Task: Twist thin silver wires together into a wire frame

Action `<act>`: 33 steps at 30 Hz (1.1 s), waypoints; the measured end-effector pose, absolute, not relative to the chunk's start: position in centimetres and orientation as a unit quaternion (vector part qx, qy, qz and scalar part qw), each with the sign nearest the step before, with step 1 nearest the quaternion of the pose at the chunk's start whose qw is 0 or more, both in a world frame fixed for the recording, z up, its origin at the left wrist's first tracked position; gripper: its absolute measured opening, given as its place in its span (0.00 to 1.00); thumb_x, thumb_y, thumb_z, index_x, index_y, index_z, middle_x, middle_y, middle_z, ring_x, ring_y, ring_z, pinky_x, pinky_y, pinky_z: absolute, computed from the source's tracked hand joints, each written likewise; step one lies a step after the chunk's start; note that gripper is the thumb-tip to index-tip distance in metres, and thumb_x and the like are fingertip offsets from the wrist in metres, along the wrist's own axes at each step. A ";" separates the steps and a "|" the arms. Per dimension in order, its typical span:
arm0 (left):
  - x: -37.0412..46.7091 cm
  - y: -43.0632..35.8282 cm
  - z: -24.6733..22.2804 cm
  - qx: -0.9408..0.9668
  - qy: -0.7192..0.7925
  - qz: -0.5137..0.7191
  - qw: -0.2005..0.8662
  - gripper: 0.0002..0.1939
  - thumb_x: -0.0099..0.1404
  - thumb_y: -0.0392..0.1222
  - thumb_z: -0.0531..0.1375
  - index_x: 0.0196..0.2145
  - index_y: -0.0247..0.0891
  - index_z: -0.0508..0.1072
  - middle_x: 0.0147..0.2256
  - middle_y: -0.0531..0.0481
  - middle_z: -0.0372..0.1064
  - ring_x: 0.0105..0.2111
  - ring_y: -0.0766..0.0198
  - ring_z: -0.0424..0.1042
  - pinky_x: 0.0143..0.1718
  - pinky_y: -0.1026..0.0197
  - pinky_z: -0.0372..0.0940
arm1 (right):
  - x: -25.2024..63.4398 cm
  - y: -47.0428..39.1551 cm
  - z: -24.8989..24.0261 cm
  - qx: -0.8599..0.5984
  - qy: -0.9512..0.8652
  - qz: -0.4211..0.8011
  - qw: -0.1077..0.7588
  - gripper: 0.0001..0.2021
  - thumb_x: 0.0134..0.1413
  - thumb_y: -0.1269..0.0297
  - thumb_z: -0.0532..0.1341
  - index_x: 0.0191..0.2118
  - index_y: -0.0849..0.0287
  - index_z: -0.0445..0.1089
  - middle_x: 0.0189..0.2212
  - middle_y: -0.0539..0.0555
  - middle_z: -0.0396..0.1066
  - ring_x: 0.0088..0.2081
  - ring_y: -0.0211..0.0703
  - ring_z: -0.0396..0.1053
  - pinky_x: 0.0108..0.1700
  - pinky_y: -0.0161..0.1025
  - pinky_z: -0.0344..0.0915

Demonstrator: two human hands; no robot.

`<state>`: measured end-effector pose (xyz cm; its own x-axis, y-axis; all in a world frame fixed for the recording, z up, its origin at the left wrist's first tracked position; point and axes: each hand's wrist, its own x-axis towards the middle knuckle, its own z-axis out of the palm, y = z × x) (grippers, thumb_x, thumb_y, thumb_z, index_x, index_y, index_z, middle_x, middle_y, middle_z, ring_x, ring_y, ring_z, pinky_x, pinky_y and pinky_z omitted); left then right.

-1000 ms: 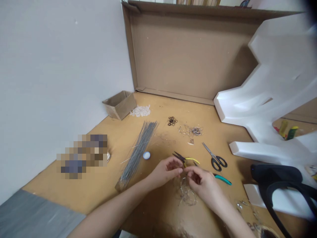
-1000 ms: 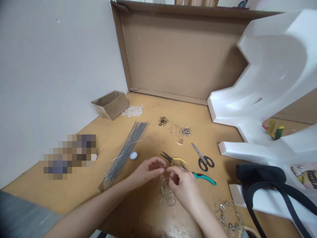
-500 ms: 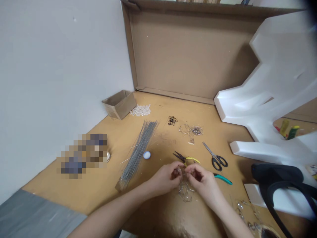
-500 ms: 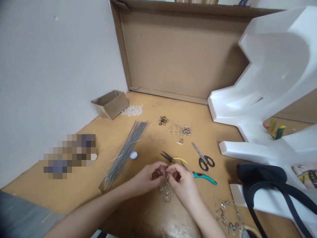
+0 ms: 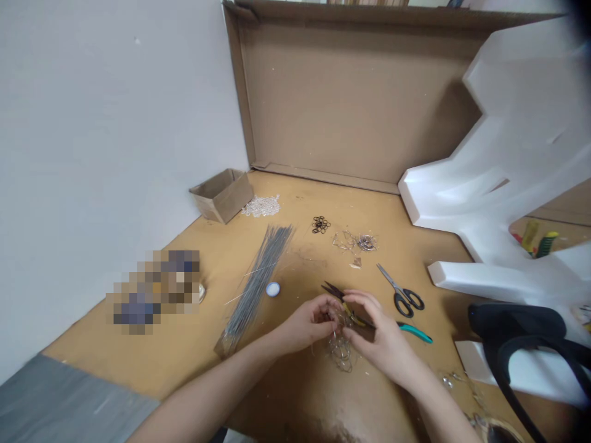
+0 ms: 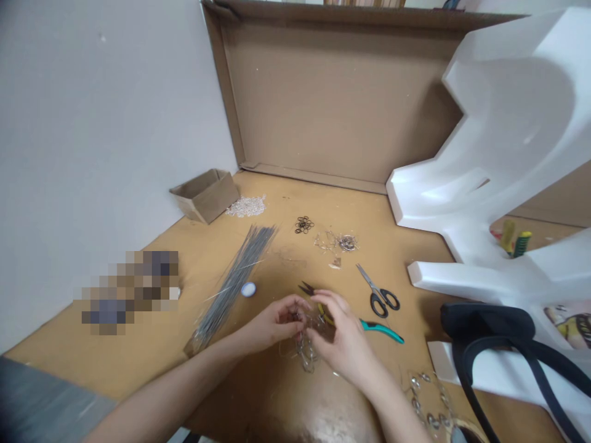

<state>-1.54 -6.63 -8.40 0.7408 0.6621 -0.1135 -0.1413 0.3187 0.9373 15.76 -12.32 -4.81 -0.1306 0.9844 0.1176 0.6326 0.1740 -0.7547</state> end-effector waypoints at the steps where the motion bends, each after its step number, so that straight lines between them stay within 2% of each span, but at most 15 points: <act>1: -1.5 -6.7 -8.4 0.525 0.244 0.261 0.772 0.16 0.55 0.44 0.64 0.38 0.35 0.65 0.28 0.52 0.64 0.27 0.69 0.65 0.31 0.65 0.61 | 15.5 -12.4 -4.8 -0.579 -0.711 0.272 0.293 0.24 0.45 0.70 0.58 0.52 0.55 0.60 0.52 0.58 0.62 0.54 0.50 0.60 0.54 0.48 0.57; 3: -1.5 -6.7 -8.3 0.532 0.231 0.256 0.774 0.17 0.54 0.44 0.64 0.39 0.36 0.65 0.28 0.53 0.64 0.26 0.70 0.65 0.31 0.65 0.61 | 15.1 -12.4 -4.8 -0.592 -0.716 0.271 0.251 0.31 0.43 0.72 0.58 0.57 0.55 0.56 0.51 0.59 0.63 0.52 0.50 0.62 0.52 0.48 0.59; 5: -1.6 -6.6 -8.1 0.533 0.212 0.251 0.779 0.18 0.54 0.44 0.64 0.41 0.36 0.64 0.31 0.51 0.64 0.27 0.70 0.66 0.31 0.64 0.62 | 14.8 -12.1 -5.0 -0.613 -0.707 0.268 0.228 0.32 0.42 0.74 0.57 0.58 0.56 0.55 0.48 0.59 0.67 0.48 0.50 0.65 0.48 0.47 0.61; 10: -2.4 -6.4 -7.4 0.579 0.207 0.264 0.744 0.21 0.56 0.39 0.62 0.48 0.40 0.63 0.41 0.46 0.64 0.37 0.66 0.66 0.40 0.62 0.62 | 15.2 -11.4 -4.9 -0.628 -0.696 0.246 0.249 0.20 0.46 0.73 0.54 0.48 0.57 0.65 0.32 0.53 0.72 0.36 0.45 0.69 0.40 0.41 0.64; 14: -2.8 -6.5 -6.3 0.648 0.184 0.269 0.688 0.24 0.57 0.35 0.60 0.51 0.42 0.61 0.52 0.43 0.56 0.45 0.61 0.64 0.49 0.56 0.58 | 15.9 -11.3 -4.6 -0.618 -0.693 0.252 0.271 0.11 0.48 0.72 0.52 0.35 0.58 0.70 0.27 0.52 0.71 0.31 0.42 0.69 0.36 0.37 0.63; 16: -2.9 -6.5 -6.1 0.658 0.180 0.273 0.678 0.24 0.57 0.36 0.60 0.51 0.43 0.62 0.55 0.42 0.52 0.47 0.60 0.63 0.51 0.55 0.57 | 16.3 -11.3 -4.7 -0.621 -0.682 0.272 0.276 0.08 0.49 0.71 0.53 0.31 0.58 0.69 0.26 0.51 0.71 0.29 0.41 0.69 0.34 0.36 0.63; 18: -2.9 -6.3 -6.2 0.647 0.189 0.267 0.688 0.24 0.58 0.37 0.59 0.52 0.42 0.62 0.53 0.42 0.56 0.46 0.60 0.64 0.48 0.57 0.59 | 16.6 -11.3 -5.0 -0.627 -0.658 0.303 0.287 0.07 0.50 0.68 0.54 0.30 0.59 0.69 0.24 0.51 0.71 0.28 0.41 0.68 0.33 0.36 0.63; 21: -2.7 -6.0 -6.9 0.616 0.222 0.258 0.710 0.21 0.61 0.40 0.58 0.51 0.40 0.62 0.40 0.45 0.67 0.39 0.63 0.68 0.39 0.62 0.61 | 17.0 -11.2 -5.5 -0.615 -0.625 0.361 0.318 0.07 0.50 0.64 0.56 0.32 0.60 0.69 0.27 0.53 0.73 0.30 0.42 0.70 0.35 0.38 0.65; 23: -2.5 -5.7 -7.4 0.597 0.237 0.268 0.718 0.17 0.61 0.42 0.58 0.47 0.38 0.65 0.34 0.47 0.68 0.36 0.63 0.68 0.38 0.61 0.61 | 17.2 -11.2 -5.6 -0.592 -0.601 0.415 0.340 0.08 0.50 0.61 0.57 0.34 0.59 0.69 0.30 0.54 0.74 0.33 0.43 0.71 0.38 0.39 0.66; 27: -2.2 -5.6 -7.9 0.583 0.238 0.312 0.711 0.09 0.60 0.41 0.58 0.38 0.37 0.70 0.37 0.46 0.67 0.38 0.62 0.68 0.43 0.58 0.61 | 17.3 -11.3 -5.6 -0.553 -0.531 0.522 0.374 0.12 0.48 0.57 0.61 0.36 0.59 0.68 0.33 0.55 0.74 0.36 0.42 0.72 0.40 0.39 0.66; 30: -2.1 -5.7 -7.9 0.648 0.249 0.338 0.635 0.06 0.62 0.40 0.56 0.33 0.36 0.71 0.40 0.44 0.65 0.43 0.60 0.66 0.46 0.58 0.60 | 17.4 -11.3 -5.7 -0.543 -0.497 0.556 0.387 0.13 0.47 0.56 0.63 0.35 0.59 0.69 0.31 0.54 0.74 0.34 0.40 0.71 0.39 0.38 0.65; 33: -2.2 -6.0 -7.6 0.723 0.264 0.333 0.545 0.07 0.62 0.39 0.55 0.33 0.37 0.73 0.43 0.43 0.64 0.45 0.59 0.65 0.48 0.57 0.59 | 17.4 -11.2 -6.0 -0.542 -0.482 0.565 0.394 0.12 0.48 0.57 0.63 0.36 0.60 0.68 0.30 0.53 0.73 0.34 0.39 0.70 0.39 0.37 0.64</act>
